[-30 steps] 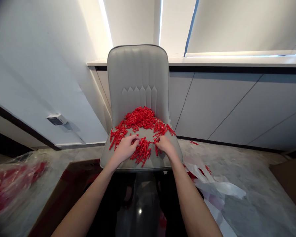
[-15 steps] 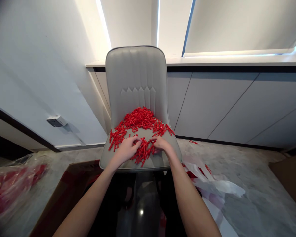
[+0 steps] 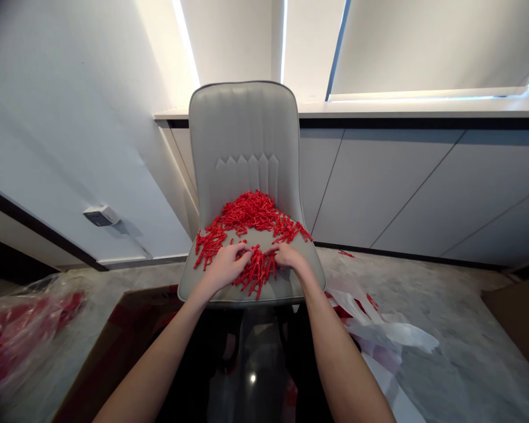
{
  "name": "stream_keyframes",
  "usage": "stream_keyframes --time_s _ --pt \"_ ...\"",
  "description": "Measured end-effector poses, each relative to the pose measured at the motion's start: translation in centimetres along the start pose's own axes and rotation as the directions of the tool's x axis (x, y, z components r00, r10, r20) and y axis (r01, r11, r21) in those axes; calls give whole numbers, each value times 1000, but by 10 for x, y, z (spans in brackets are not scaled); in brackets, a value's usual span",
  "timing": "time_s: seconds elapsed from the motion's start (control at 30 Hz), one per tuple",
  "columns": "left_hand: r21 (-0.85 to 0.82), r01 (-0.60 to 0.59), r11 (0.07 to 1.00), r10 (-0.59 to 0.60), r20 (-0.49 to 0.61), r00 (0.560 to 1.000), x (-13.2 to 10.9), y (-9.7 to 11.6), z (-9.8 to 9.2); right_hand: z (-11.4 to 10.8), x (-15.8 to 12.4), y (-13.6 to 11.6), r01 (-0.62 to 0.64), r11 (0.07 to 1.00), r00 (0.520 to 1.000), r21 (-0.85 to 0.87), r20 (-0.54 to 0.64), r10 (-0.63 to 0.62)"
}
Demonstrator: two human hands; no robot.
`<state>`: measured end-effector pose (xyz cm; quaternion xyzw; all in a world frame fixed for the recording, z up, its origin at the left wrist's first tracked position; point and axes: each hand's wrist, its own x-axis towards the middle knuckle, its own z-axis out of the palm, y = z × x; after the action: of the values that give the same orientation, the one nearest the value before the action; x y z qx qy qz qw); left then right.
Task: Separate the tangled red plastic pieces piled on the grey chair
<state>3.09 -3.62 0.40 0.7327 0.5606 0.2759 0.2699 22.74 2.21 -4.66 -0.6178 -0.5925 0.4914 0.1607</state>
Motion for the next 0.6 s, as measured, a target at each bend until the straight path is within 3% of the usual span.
stream_keyframes --time_s 0.23,0.43,0.53,0.6 --pt "44 45 998 -44 -29 999 6 -5 -4 0 7 8 -34 982 985 -184 -175 1" --pt "68 84 994 -76 -112 991 10 -17 -10 -31 7 22 -180 933 888 -310 -460 18" --pt "99 103 990 -85 -166 982 11 -25 -11 -27 16 22 -121 913 882 -390 -465 -82" --pt "118 127 985 -105 -181 978 11 -29 -10 -17 24 21 -8 857 906 -516 -367 -213"
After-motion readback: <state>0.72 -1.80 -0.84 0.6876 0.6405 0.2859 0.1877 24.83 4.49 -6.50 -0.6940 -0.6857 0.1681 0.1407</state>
